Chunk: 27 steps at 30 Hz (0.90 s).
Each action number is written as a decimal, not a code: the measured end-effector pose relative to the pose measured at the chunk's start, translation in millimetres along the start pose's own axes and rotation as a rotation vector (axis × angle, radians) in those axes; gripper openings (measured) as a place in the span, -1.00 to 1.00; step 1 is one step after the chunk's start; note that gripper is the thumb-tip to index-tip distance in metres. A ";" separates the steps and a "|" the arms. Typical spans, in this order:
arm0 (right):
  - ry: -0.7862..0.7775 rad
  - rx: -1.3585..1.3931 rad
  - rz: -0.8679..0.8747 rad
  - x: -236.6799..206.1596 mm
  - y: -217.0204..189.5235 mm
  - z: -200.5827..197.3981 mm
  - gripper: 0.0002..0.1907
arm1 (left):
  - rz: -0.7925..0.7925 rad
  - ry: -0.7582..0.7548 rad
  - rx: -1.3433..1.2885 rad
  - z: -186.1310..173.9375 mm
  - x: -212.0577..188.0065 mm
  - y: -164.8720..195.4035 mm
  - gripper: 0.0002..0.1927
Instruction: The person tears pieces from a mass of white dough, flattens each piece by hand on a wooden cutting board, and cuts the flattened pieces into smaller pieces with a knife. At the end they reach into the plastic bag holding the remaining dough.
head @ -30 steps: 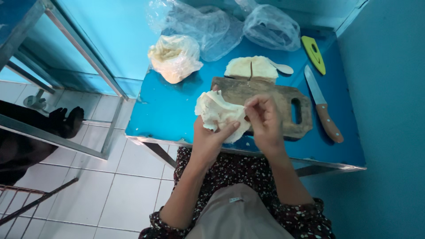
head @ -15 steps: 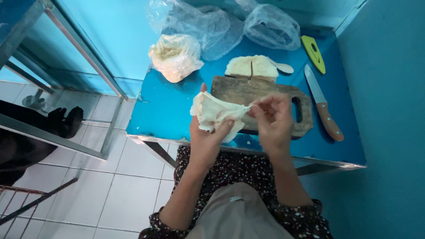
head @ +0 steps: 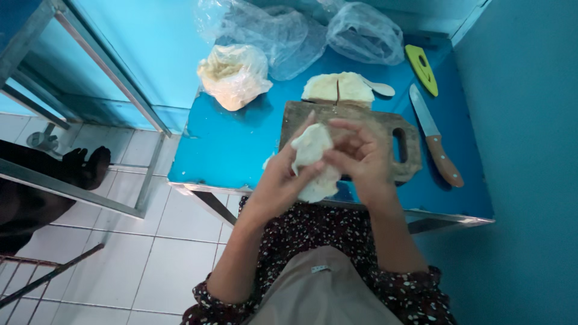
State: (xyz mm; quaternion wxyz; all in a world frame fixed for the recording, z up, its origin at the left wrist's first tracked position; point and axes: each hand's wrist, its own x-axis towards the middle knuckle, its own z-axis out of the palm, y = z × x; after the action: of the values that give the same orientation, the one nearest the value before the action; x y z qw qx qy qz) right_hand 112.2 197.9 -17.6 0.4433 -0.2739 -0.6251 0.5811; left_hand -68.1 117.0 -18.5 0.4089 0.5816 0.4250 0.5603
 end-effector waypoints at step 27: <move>0.310 -0.641 0.116 11.1 23.9 -76.0 -0.72 | -0.166 0.224 0.108 23.8 62.0 -64.5 -0.56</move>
State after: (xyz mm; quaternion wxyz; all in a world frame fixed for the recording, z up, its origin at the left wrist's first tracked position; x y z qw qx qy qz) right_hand 169.4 248.3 -43.4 0.3906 -0.5191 -0.6842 0.3314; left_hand -46.0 195.7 -62.0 0.3719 0.4995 0.5440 0.5624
